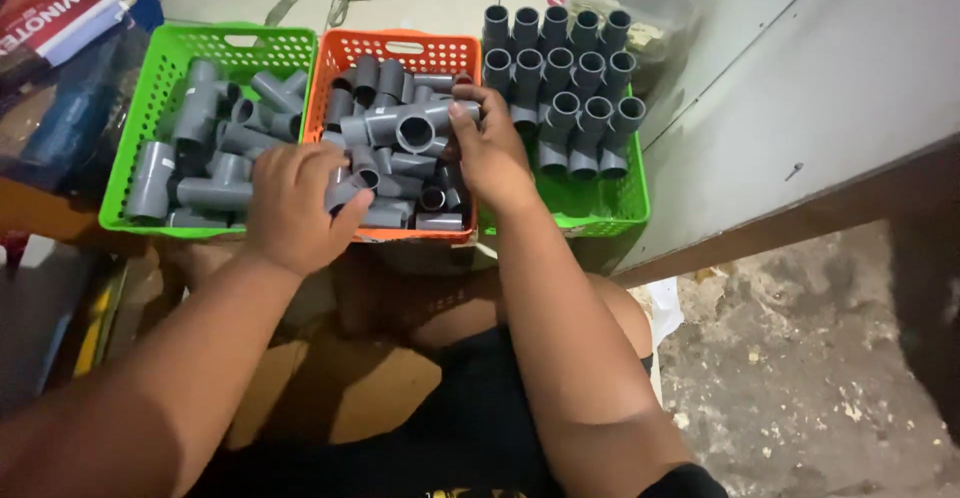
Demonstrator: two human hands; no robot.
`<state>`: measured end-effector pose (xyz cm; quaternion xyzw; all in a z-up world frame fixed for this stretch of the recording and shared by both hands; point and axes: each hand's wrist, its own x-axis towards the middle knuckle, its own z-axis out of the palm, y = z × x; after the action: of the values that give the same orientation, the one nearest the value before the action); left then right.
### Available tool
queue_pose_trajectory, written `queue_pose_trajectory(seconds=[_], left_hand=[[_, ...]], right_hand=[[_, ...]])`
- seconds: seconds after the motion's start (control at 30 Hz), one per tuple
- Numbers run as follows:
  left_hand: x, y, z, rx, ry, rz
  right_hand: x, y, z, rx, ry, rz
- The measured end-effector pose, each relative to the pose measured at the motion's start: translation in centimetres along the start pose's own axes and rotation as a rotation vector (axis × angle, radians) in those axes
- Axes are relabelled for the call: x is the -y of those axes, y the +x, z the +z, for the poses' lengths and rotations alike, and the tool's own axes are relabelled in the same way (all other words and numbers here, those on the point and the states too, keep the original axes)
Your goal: The person sorts and inspects PVC pipe fittings in plastic baskets.
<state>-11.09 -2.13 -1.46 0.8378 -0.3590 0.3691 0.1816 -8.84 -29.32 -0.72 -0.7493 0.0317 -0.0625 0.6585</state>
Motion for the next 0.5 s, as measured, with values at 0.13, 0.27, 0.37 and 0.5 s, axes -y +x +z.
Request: queue_pose_trajectory(seconds=[0.13,0.27,0.37,0.5], left_hand=[[-1.6,-6.4,0.9,-0.147,0.183,0.126],[-2.4,-12.8,1.6,0.174,-0.115,0.363],[3.1,-24.0,5.7,0.813,-0.025,0.378],[3.4,-31.3,10.8,0.657,0.190,0.259]], right_hand=[[1.4,-0.5,0.1,0.006,0.036,0.001],[0.4,0.2,0.4,0.003,0.106,0.035],[0.3,0.2,0.2,-0.011,0.108,0.064],[-0.3,0.6,0.1,-0.032,-0.032,0.074]])
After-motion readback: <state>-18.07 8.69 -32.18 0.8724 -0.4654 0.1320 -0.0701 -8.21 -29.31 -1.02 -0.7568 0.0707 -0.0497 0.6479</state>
